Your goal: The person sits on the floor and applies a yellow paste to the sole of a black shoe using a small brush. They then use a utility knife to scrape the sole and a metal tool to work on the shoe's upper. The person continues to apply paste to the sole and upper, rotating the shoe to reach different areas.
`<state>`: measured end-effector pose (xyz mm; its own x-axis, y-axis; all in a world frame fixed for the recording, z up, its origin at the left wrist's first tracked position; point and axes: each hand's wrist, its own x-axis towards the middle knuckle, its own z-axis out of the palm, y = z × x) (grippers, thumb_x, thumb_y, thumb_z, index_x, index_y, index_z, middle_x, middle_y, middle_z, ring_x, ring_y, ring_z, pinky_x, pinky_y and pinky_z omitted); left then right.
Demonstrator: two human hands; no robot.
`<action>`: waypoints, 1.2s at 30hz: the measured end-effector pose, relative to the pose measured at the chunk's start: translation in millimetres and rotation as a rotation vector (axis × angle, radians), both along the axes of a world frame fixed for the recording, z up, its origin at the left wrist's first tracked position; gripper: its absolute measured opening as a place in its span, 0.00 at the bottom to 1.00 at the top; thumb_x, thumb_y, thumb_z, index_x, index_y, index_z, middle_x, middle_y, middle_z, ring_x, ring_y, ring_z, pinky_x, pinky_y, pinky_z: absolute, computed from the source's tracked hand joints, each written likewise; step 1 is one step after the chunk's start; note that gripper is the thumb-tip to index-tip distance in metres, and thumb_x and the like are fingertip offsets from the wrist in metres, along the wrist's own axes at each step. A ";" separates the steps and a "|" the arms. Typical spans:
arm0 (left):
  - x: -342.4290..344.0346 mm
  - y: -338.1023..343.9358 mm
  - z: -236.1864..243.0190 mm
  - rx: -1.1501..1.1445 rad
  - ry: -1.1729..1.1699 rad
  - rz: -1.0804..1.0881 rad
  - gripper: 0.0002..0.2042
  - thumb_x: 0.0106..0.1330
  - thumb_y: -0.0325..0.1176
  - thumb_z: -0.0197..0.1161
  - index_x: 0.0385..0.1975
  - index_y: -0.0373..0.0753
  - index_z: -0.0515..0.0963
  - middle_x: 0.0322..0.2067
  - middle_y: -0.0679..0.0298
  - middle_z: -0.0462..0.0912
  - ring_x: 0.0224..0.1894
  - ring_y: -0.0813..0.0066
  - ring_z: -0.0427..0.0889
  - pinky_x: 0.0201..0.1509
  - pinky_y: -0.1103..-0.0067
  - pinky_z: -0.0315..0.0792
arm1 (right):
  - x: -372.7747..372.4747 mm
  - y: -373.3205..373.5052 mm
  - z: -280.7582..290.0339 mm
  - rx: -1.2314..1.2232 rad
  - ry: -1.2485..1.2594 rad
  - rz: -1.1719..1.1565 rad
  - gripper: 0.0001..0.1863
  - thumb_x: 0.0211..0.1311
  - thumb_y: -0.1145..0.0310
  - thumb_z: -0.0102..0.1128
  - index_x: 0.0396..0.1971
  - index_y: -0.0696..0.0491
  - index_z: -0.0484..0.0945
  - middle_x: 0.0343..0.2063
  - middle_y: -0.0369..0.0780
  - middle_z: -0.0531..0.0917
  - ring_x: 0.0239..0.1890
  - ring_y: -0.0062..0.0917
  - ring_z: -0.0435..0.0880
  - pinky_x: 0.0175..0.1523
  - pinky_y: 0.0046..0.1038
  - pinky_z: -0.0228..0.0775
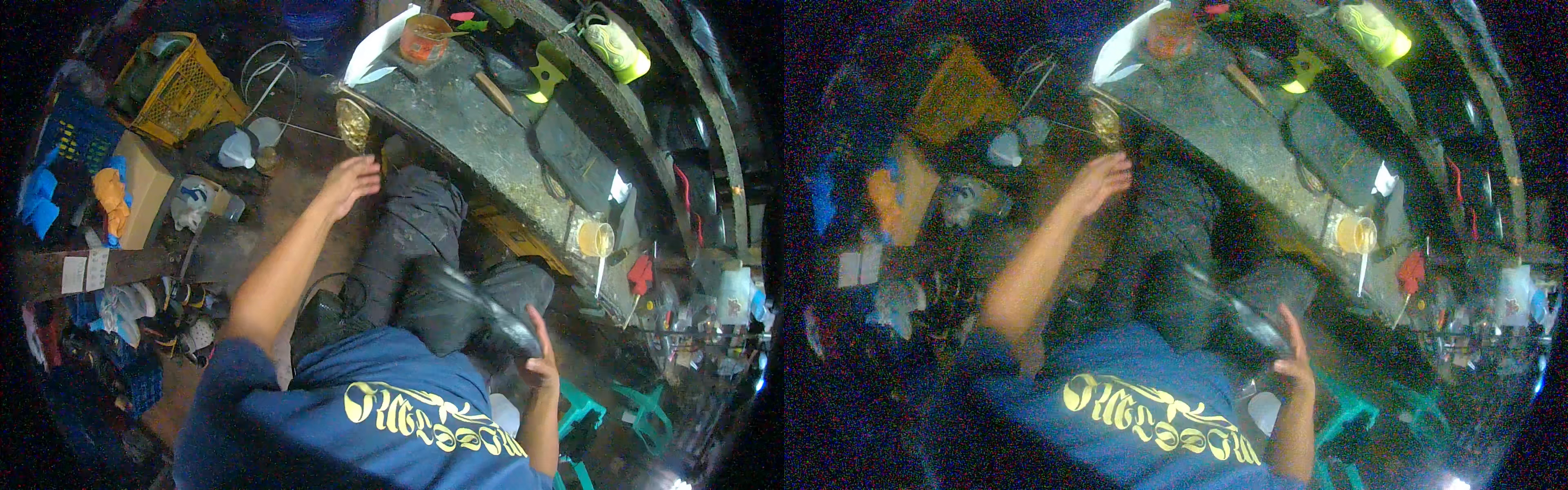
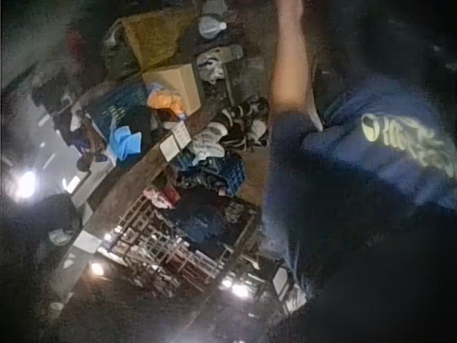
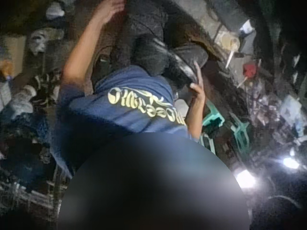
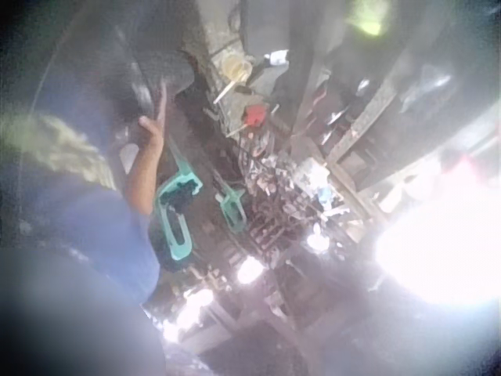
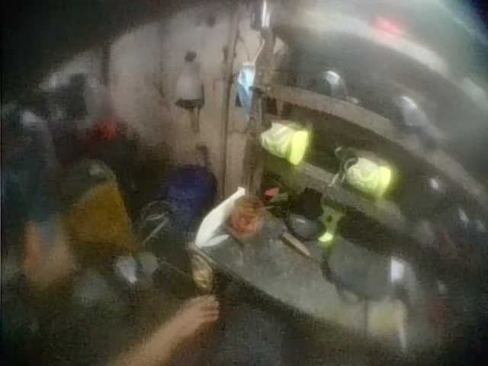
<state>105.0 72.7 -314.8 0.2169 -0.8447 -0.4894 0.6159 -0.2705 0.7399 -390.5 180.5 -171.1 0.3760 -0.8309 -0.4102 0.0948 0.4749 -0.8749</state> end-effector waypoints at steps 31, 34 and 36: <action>-2.6 -27.2 36.1 -0.145 -1.586 -0.103 0.11 0.64 0.30 0.64 0.45 0.39 0.86 0.36 0.54 0.85 0.41 0.58 0.84 0.49 0.66 0.77 | -23.5 47.9 -11.2 -0.061 0.260 0.095 0.75 0.28 0.32 0.82 0.77 0.57 0.57 0.77 0.46 0.59 0.79 0.39 0.55 0.81 0.39 0.41; -8.6 -39.6 46.4 -0.172 -1.890 -0.429 0.12 0.65 0.29 0.60 0.46 0.41 0.86 0.43 0.52 0.84 0.48 0.53 0.83 0.54 0.62 0.77 | -21.6 48.0 -11.5 -0.048 0.266 0.091 0.74 0.28 0.33 0.82 0.76 0.57 0.57 0.76 0.46 0.60 0.79 0.39 0.55 0.81 0.39 0.41; -12.8 -48.0 50.0 -0.117 -2.033 -0.625 0.13 0.65 0.29 0.58 0.46 0.42 0.87 0.47 0.50 0.82 0.52 0.51 0.82 0.56 0.60 0.76 | -20.5 48.9 -11.1 -0.039 0.243 0.077 0.73 0.30 0.33 0.82 0.76 0.58 0.58 0.76 0.46 0.61 0.79 0.39 0.55 0.81 0.39 0.41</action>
<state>92.3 24.8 -264.8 -0.0082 -0.9985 0.0536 -0.9933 0.0144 0.1150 -411.0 229.4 -182.2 0.3325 -0.8206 -0.4648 -0.1558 0.4383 -0.8852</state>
